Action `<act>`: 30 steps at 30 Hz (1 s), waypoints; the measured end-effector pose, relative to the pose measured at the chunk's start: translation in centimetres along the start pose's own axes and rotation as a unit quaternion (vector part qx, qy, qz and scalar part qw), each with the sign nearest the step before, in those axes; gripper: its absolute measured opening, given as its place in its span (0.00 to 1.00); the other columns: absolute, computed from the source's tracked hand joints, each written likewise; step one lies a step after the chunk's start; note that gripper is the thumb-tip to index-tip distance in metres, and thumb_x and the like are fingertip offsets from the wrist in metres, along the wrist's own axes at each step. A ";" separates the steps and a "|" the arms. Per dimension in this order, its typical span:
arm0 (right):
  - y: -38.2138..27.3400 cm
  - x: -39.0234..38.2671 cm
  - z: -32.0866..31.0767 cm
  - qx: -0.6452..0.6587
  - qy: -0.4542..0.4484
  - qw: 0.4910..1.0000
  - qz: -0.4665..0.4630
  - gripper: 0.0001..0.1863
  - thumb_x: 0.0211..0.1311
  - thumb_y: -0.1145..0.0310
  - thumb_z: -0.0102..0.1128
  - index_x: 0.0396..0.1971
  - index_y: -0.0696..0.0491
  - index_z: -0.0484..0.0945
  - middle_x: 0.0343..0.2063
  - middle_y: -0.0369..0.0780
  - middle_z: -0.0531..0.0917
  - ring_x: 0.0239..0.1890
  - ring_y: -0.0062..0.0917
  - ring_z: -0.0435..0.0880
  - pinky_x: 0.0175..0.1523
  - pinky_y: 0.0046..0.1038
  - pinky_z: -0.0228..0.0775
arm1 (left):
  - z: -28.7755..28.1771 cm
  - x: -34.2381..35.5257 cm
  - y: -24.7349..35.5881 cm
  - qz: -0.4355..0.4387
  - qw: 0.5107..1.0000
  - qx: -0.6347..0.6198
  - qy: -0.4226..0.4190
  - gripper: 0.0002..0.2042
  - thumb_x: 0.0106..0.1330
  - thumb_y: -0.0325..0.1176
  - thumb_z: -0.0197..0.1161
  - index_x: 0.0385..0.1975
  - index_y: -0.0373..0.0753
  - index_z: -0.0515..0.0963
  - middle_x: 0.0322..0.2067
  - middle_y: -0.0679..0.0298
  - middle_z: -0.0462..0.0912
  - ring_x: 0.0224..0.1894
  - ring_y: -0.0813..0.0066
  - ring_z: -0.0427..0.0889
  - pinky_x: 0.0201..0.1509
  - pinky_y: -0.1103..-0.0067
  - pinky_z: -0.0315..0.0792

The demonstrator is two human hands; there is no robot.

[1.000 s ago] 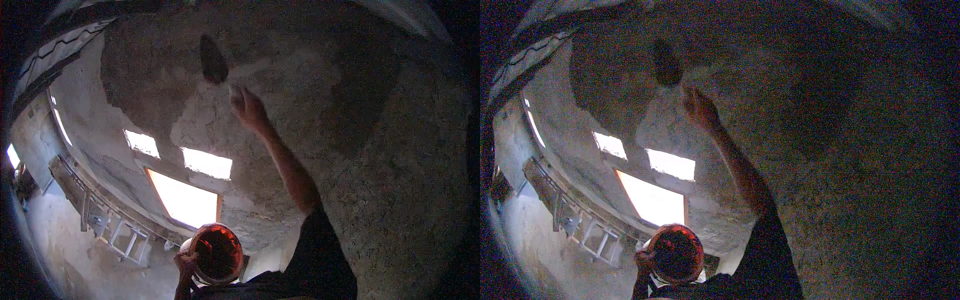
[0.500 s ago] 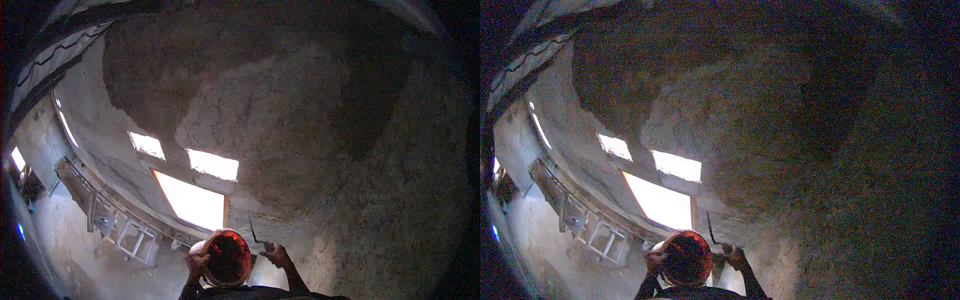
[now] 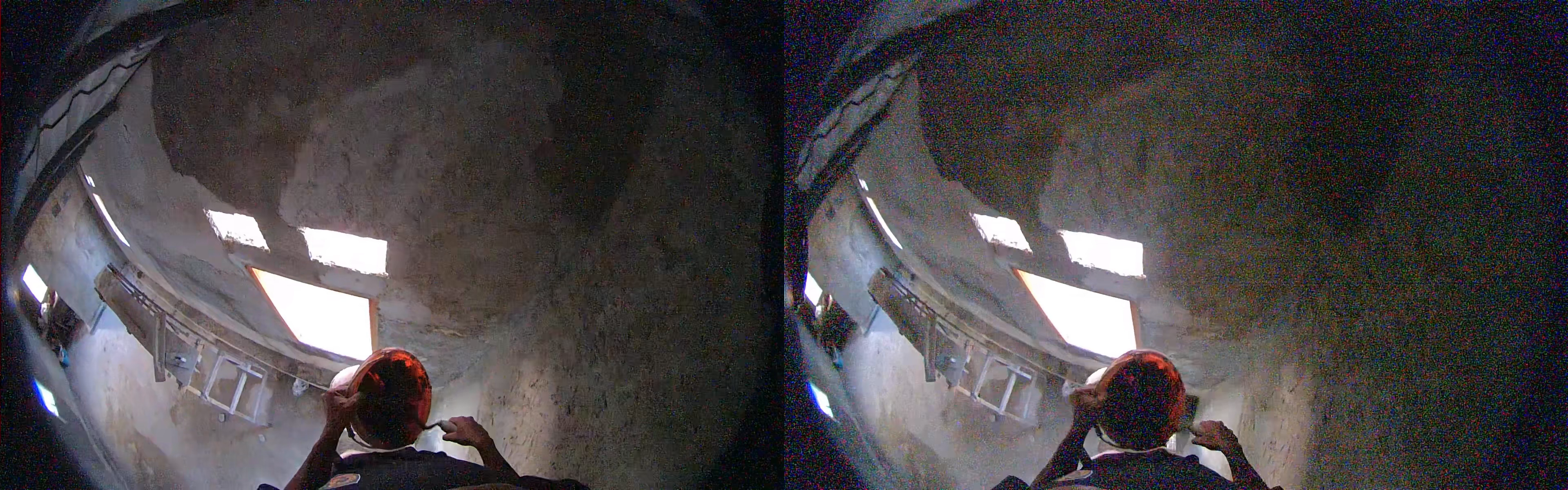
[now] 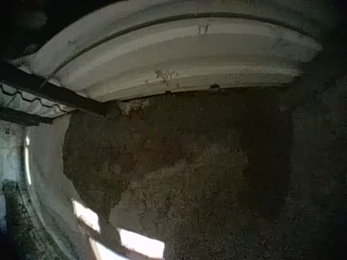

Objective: The person repeatedly scoops plaster from a bowl with a trowel and applies it onto the wall.

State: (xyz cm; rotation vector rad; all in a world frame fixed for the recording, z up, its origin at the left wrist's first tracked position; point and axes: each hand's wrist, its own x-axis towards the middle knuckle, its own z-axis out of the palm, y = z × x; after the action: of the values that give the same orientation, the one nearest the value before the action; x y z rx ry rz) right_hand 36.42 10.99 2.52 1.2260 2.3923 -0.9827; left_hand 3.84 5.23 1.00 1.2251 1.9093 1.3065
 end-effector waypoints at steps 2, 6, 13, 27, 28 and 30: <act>3.8 1.6 4.6 -0.039 0.073 0.994 -0.070 0.23 0.44 0.52 0.59 0.36 0.53 0.73 0.27 0.45 0.76 0.32 0.38 0.76 0.37 0.38 0.67 | 0.2 0.7 1.6 0.317 0.919 0.138 0.189 0.16 0.50 0.41 0.59 0.18 0.31 0.76 0.08 0.63 0.70 0.12 0.80 0.67 0.17 0.75 0.63; 3.7 3.5 4.9 -0.121 0.033 0.992 0.027 0.22 0.48 0.53 0.57 0.40 0.51 0.72 0.29 0.50 0.75 0.32 0.40 0.76 0.37 0.40 0.69 | 0.8 1.2 -1.7 0.177 0.982 -0.022 0.059 0.16 0.51 0.39 0.58 0.10 0.33 0.69 0.06 0.57 0.63 0.09 0.78 0.59 0.13 0.71 0.56; 0.6 0.3 0.8 -0.022 0.113 0.993 -0.014 0.14 0.53 0.60 0.56 0.37 0.50 0.72 0.30 0.43 0.77 0.28 0.37 0.78 0.32 0.33 0.71 | -1.3 1.3 3.7 0.170 0.957 0.233 0.008 0.15 0.48 0.40 0.59 0.12 0.34 0.70 0.10 0.52 0.67 0.11 0.68 0.67 0.16 0.71 0.60; -0.5 0.3 -2.7 0.060 0.182 0.981 -0.032 0.16 0.50 0.61 0.60 0.31 0.57 0.69 0.21 0.45 0.78 0.24 0.40 0.78 0.27 0.35 0.68 | -3.1 2.7 6.9 0.106 0.954 0.271 -0.068 0.16 0.51 0.46 0.57 0.19 0.36 0.74 0.16 0.53 0.73 0.21 0.59 0.77 0.24 0.70 0.68; -1.5 0.3 -3.7 -0.005 0.188 0.981 -0.052 0.17 0.50 0.61 0.60 0.33 0.56 0.68 0.22 0.44 0.78 0.24 0.40 0.78 0.27 0.35 0.69 | -3.3 2.6 7.3 0.097 0.956 0.270 -0.063 0.16 0.51 0.46 0.57 0.19 0.36 0.74 0.16 0.53 0.73 0.21 0.59 0.77 0.24 0.69 0.68; -2.9 0.7 -4.9 -0.106 0.177 0.978 -0.035 0.15 0.54 0.57 0.55 0.35 0.52 0.69 0.26 0.43 0.77 0.26 0.37 0.78 0.27 0.36 0.70 | -3.5 2.7 7.5 0.071 0.977 0.188 -0.065 0.16 0.52 0.45 0.56 0.19 0.36 0.74 0.17 0.52 0.74 0.21 0.58 0.77 0.24 0.70 0.68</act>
State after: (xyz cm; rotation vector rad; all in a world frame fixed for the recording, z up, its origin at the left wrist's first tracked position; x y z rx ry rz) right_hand 33.99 13.56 7.05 1.3355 2.7415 -0.5408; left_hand 2.71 7.06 9.49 1.6166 2.0652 0.9262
